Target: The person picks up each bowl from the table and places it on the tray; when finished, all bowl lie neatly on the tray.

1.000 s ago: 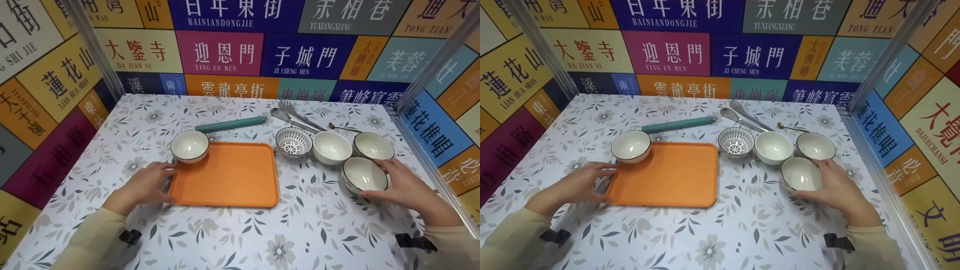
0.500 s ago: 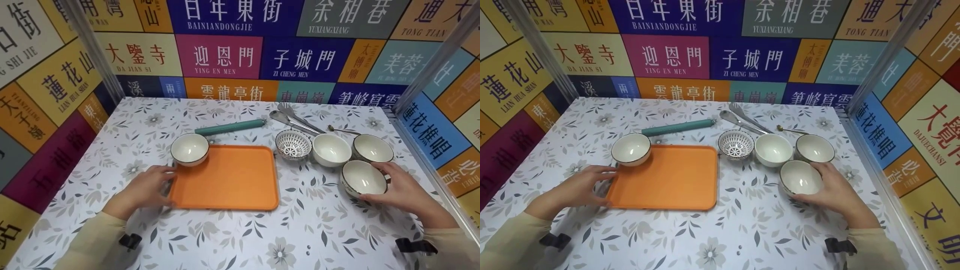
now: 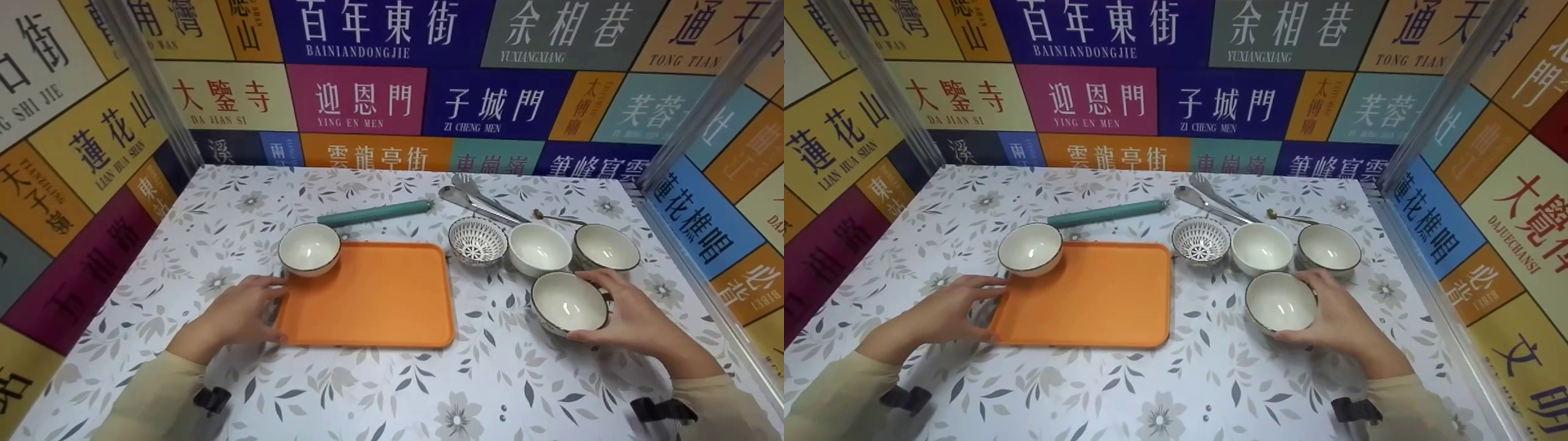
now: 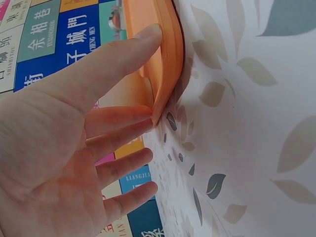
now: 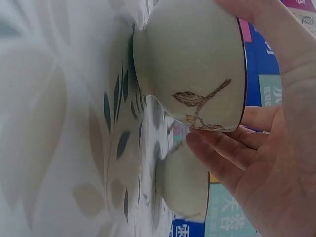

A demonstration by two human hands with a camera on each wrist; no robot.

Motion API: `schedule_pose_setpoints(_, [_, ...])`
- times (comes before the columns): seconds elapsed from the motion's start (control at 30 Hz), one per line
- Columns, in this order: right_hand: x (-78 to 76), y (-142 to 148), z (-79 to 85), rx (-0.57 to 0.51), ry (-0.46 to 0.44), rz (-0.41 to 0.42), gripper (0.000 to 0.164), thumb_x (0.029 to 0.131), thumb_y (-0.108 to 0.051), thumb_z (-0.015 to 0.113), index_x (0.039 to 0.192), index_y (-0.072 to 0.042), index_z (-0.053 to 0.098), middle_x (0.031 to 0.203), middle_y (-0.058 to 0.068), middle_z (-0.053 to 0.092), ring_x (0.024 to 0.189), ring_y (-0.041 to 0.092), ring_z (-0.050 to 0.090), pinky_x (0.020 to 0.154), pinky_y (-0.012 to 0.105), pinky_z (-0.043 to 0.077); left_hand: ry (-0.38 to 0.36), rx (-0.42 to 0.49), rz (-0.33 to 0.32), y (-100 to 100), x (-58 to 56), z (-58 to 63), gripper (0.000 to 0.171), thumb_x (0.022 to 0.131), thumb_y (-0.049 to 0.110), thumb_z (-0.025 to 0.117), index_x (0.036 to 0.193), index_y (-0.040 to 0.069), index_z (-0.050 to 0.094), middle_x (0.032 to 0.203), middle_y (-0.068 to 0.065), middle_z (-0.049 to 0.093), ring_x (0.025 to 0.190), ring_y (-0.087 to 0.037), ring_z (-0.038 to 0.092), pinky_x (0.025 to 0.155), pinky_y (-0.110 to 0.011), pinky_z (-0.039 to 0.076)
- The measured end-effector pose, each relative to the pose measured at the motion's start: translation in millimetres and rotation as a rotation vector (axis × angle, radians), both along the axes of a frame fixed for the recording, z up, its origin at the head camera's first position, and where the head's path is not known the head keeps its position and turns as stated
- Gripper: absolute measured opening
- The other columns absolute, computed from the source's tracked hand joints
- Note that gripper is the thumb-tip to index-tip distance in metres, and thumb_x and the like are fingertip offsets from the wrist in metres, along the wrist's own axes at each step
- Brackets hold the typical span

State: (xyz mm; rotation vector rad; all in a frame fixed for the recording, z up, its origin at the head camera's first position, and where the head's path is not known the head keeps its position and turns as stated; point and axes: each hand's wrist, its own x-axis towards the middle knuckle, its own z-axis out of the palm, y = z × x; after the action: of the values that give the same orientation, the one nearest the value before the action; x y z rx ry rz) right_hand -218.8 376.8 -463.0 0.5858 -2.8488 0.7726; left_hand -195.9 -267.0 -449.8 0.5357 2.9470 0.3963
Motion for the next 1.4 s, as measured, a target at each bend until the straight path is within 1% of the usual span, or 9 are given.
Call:
schedule_pose_setpoints(0.1, [-1.2,-14.0,0.7,-0.017,0.003,0.03,0.11,0.054,-0.047,0.102,0.144,-0.006,0.054,0.138,0.012,0.056,0.112,0.034,0.062,0.09,0.054,0.055,-0.012,0.003,0.008,0.4,-0.6,-0.2,0.082,0.069,0.036,0.094,0.137,0.002,0.066,0.15,-0.016,0.057,0.14,-0.04,0.048,0.109,-0.061,0.046])
schedule_pose_setpoints(0.23, [-3.2,-34.5,2.1,-0.04,0.01,0.09,0.111,0.053,-0.046,0.102,0.145,-0.008,0.055,0.136,0.006,0.058,0.113,0.024,0.061,0.093,0.04,0.055,-0.028,0.014,0.021,1.9,-1.5,-0.6,0.083,0.069,0.037,0.094,0.139,0.002,0.064,0.151,-0.017,0.055,0.14,-0.041,0.048,0.11,-0.061,0.044])
schedule_pose_setpoints(0.4, [-7.6,-70.2,3.5,-0.073,-0.007,0.172,0.114,0.051,-0.05,0.102,0.147,-0.012,0.054,0.137,0.0,0.057,0.116,0.018,0.059,0.099,0.047,0.054,-0.049,0.021,0.039,2.3,-2.0,-1.4,0.084,0.07,0.034,0.094,0.14,0.002,0.063,0.152,-0.018,0.053,0.142,-0.042,0.046,0.112,-0.062,0.043])
schedule_pose_setpoints(0.6, [-15.1,-129.5,8.1,-0.143,-0.042,0.245,0.115,0.049,-0.048,0.103,0.147,-0.011,0.054,0.141,0.001,0.055,0.121,0.021,0.06,0.104,0.052,0.052,-0.062,0.017,0.053,1.9,-2.9,-2.1,0.085,0.069,0.033,0.094,0.141,0.002,0.062,0.154,-0.017,0.052,0.144,-0.041,0.044,0.114,-0.062,0.041])
schedule_pose_setpoints(0.77, [-21.5,-187.4,10.5,-0.168,-0.086,0.281,0.115,0.051,-0.058,0.099,0.149,-0.017,0.052,0.144,0.001,0.052,0.127,0.026,0.059,0.107,0.055,0.051,-0.057,0.031,0.054,1.6,-1.5,-2.1,0.084,0.07,0.032,0.094,0.141,0.001,0.062,0.155,-0.016,0.052,0.144,-0.041,0.043,0.114,-0.061,0.041])
schedule_pose_setpoints(0.9, [-26.1,-232.7,5.8,-0.148,-0.112,0.337,0.115,0.053,-0.063,0.096,0.149,-0.017,0.052,0.144,0.0,0.051,0.13,0.026,0.056,0.109,0.052,0.049,-0.054,0.046,0.049,0.9,1.0,-1.7,0.083,0.069,0.032,0.094,0.14,0.002,0.063,0.153,-0.016,0.053,0.142,-0.041,0.045,0.112,-0.061,0.043])
schedule_pose_setpoints(1.07, [-28.2,-281.8,-2.4,-0.144,-0.152,0.405,0.112,0.056,-0.059,0.096,0.149,-0.017,0.052,0.143,0.0,0.05,0.127,0.022,0.057,0.107,0.044,0.051,-0.054,0.045,0.046,0.4,2.5,-2.4,0.084,0.069,0.032,0.094,0.141,0.002,0.063,0.153,-0.017,0.053,0.141,-0.042,0.046,0.112,-0.06,0.044])
schedule_pose_setpoints(1.3, [-28.8,-334.8,-4.6,-0.157,-0.182,0.459,0.11,0.056,-0.054,0.097,0.149,-0.017,0.051,0.14,0.001,0.051,0.125,0.018,0.058,0.106,0.038,0.052,-0.097,0.072,0.094,-1.0,1.3,-2.8,0.085,0.071,0.032,0.093,0.144,0.004,0.06,0.156,-0.017,0.049,0.143,-0.043,0.044,0.115,-0.061,0.041])
schedule_pose_setpoints(1.4, [-28.8,-352.3,-4.0,-0.155,-0.187,0.479,0.112,0.057,-0.055,0.097,0.15,-0.015,0.05,0.139,0.002,0.051,0.124,0.019,0.058,0.106,0.037,0.052,-0.082,0.084,0.078,-2.9,1.0,-3.7,0.082,0.071,0.03,0.093,0.142,0.004,0.062,0.155,-0.018,0.05,0.143,-0.043,0.044,0.113,-0.061,0.042])
